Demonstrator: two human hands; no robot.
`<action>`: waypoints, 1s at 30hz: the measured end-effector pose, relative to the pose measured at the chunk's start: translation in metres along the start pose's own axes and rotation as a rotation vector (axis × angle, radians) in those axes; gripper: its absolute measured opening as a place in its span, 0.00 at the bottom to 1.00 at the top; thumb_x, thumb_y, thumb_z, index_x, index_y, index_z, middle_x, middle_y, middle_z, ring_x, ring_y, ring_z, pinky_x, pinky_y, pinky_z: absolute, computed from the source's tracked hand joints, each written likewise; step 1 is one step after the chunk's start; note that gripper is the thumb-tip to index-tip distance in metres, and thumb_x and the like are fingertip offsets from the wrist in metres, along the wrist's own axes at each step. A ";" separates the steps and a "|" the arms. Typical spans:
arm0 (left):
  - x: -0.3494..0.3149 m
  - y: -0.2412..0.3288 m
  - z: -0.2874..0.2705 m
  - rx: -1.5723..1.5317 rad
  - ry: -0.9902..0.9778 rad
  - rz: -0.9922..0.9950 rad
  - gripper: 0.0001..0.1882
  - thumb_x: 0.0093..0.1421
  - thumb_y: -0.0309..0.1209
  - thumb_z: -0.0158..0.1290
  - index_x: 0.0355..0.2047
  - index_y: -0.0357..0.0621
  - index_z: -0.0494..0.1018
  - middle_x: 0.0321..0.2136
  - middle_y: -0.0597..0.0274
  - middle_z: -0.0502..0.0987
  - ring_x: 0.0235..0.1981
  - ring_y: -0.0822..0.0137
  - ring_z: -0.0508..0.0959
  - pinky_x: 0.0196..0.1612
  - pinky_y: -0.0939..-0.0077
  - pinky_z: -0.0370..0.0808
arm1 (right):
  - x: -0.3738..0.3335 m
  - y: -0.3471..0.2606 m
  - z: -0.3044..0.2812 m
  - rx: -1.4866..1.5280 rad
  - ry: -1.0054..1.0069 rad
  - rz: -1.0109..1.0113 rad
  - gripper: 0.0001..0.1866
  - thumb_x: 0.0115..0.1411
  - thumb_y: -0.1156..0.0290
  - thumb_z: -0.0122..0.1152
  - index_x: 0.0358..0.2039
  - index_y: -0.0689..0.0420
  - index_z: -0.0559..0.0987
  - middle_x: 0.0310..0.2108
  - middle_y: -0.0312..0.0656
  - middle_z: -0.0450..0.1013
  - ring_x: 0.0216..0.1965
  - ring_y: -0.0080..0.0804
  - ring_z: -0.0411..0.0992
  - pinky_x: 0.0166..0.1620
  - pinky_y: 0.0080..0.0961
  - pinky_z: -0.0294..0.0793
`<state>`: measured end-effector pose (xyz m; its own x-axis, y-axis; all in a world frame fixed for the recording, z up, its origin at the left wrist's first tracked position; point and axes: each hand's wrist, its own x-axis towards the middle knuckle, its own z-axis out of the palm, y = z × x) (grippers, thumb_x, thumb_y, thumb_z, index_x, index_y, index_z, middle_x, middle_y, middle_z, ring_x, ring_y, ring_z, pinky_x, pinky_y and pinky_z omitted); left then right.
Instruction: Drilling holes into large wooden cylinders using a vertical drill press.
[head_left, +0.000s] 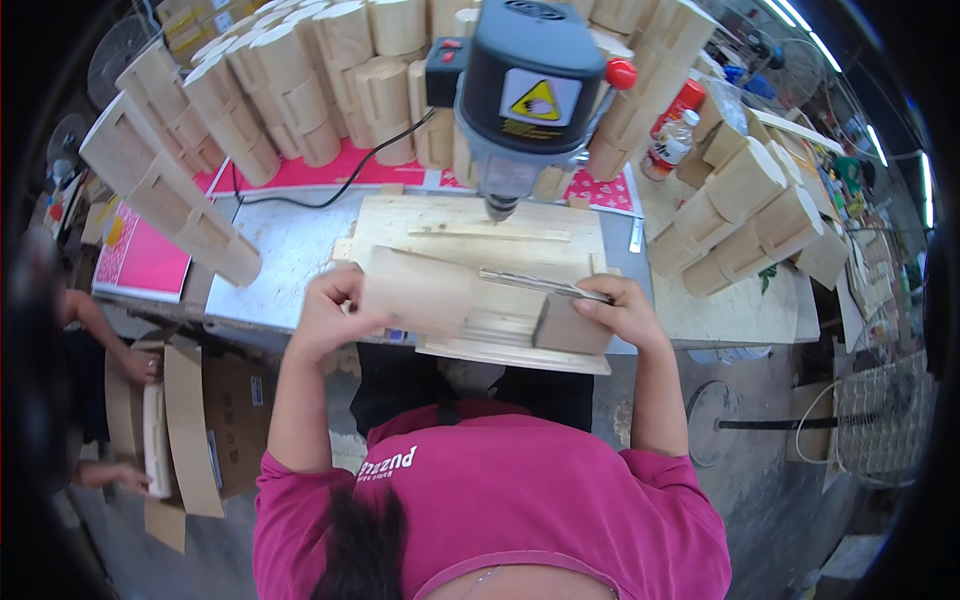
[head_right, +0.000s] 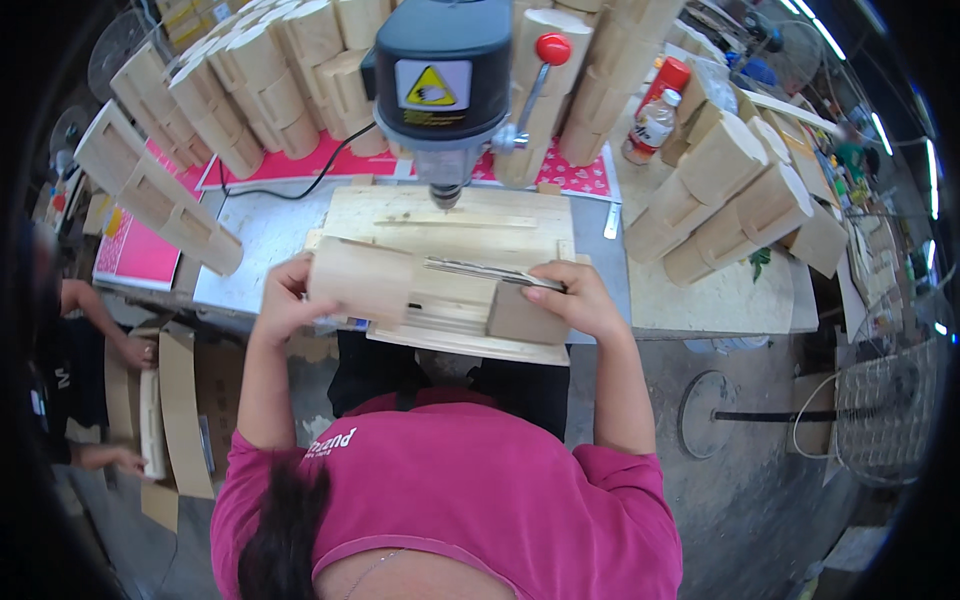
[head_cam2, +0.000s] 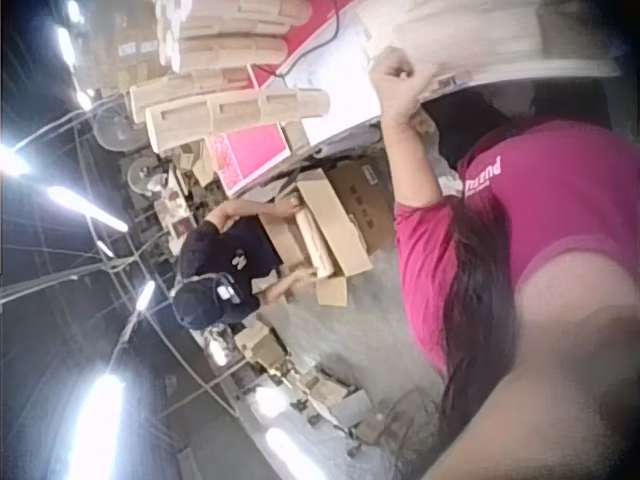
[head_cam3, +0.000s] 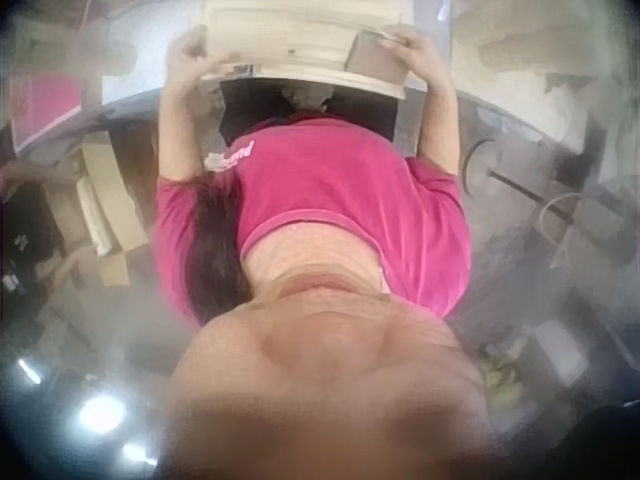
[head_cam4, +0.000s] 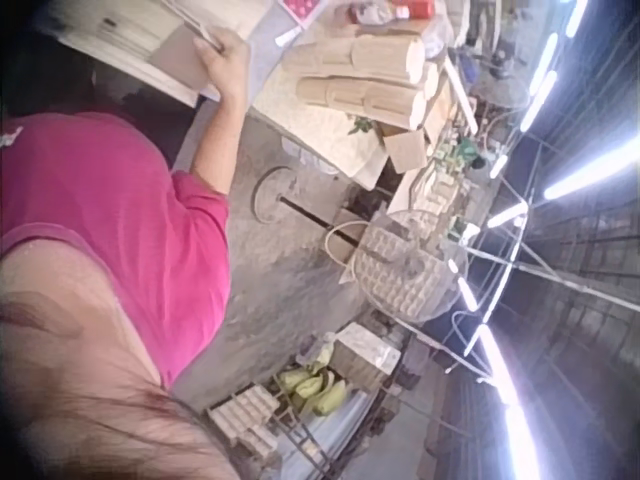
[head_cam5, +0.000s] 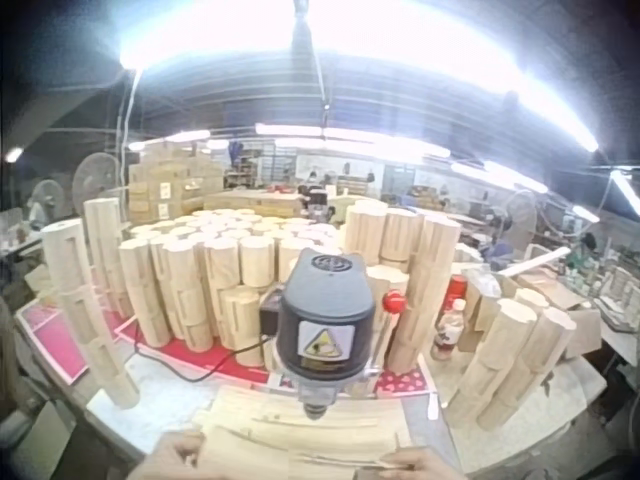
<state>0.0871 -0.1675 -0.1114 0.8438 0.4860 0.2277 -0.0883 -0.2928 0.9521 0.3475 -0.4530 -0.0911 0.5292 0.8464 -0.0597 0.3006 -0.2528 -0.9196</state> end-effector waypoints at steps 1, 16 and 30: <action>-0.006 0.011 -0.007 -0.130 0.108 -0.182 0.10 0.41 0.28 0.64 0.19 0.41 0.72 0.15 0.74 0.67 0.16 0.82 0.64 0.21 0.85 0.61 | -0.004 0.003 0.001 0.005 -0.028 0.005 0.14 0.50 0.72 0.65 0.35 0.66 0.77 0.31 0.37 0.73 0.35 0.21 0.68 0.38 0.20 0.67; -0.008 0.031 0.033 -0.312 0.279 -0.541 0.19 0.50 0.43 0.59 0.19 0.38 0.72 0.12 0.68 0.69 0.09 0.81 0.62 0.11 0.86 0.53 | -0.012 -0.017 0.021 -0.370 0.123 -0.395 0.15 0.42 0.75 0.67 0.34 0.59 0.79 0.30 0.36 0.69 0.38 0.31 0.63 0.45 0.25 0.60; 0.015 -0.029 0.081 0.292 0.016 0.125 0.25 0.43 0.41 0.63 0.39 0.41 0.74 0.29 0.62 0.71 0.32 0.67 0.72 0.32 0.78 0.65 | 0.026 0.012 0.031 -0.560 0.319 -0.470 0.16 0.40 0.74 0.68 0.34 0.57 0.79 0.30 0.39 0.71 0.36 0.37 0.65 0.39 0.29 0.66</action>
<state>0.1451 -0.2183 -0.1517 0.8276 0.4433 0.3445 -0.0334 -0.5736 0.8184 0.3402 -0.4189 -0.1156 0.4237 0.7694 0.4781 0.8581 -0.1719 -0.4838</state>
